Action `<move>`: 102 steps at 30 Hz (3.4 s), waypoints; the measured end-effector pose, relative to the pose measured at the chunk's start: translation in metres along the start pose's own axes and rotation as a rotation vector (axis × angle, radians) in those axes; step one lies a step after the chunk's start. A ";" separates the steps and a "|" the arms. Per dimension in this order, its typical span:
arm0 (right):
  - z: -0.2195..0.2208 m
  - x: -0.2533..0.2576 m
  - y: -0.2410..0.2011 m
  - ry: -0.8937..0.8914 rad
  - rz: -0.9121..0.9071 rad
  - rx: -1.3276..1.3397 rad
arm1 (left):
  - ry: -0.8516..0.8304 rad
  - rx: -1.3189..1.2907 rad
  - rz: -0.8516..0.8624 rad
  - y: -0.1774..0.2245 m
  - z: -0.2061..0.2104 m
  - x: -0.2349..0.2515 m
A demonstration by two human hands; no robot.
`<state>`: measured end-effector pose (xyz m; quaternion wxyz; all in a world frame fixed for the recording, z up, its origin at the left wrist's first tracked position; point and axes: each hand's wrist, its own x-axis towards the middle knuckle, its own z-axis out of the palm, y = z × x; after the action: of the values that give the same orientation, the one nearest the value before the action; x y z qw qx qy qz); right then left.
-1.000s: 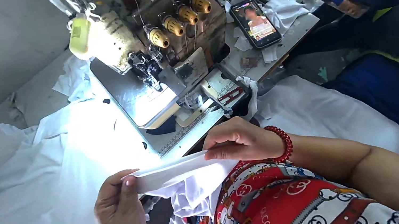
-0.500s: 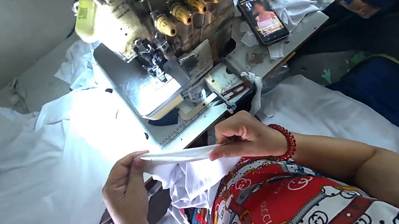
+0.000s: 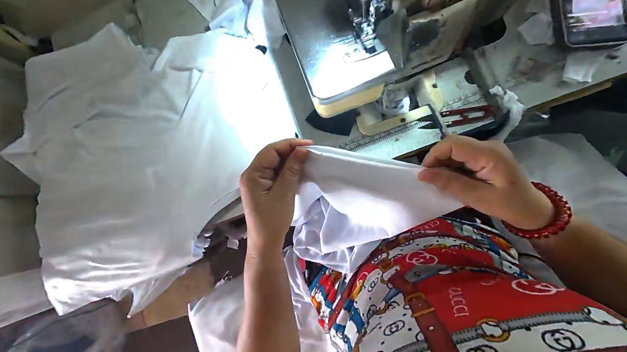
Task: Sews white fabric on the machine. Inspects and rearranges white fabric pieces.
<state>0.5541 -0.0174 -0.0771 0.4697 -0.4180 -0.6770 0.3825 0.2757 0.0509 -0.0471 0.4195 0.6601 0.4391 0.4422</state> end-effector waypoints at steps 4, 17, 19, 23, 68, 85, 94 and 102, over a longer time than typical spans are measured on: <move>0.008 0.015 -0.007 -0.083 -0.066 0.008 | 0.061 0.218 -0.043 -0.011 -0.009 -0.008; 0.020 0.071 -0.012 -0.121 -0.020 0.368 | 0.257 0.444 0.701 0.045 -0.004 0.114; 0.018 0.050 0.020 -0.058 0.183 0.374 | 0.055 0.432 0.474 0.024 0.031 0.128; 0.008 0.017 0.046 0.058 0.360 0.342 | -0.070 0.454 0.336 -0.005 0.068 0.123; 0.010 0.034 0.014 -0.124 0.368 0.544 | 0.023 0.727 0.151 0.007 -0.082 0.014; 0.040 -0.020 0.035 -0.157 0.617 0.505 | -0.379 0.353 0.342 -0.045 0.050 -0.048; 0.044 -0.013 0.018 -0.084 0.781 0.871 | 0.044 0.433 0.472 -0.080 0.084 -0.094; 0.031 -0.010 0.017 -0.028 0.307 0.416 | 0.026 -0.021 0.266 -0.045 0.064 -0.079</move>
<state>0.5305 -0.0247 -0.1045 0.4727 -0.4050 -0.5186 0.5862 0.3091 -0.0233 -0.1230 0.3582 0.7022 0.3487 0.5070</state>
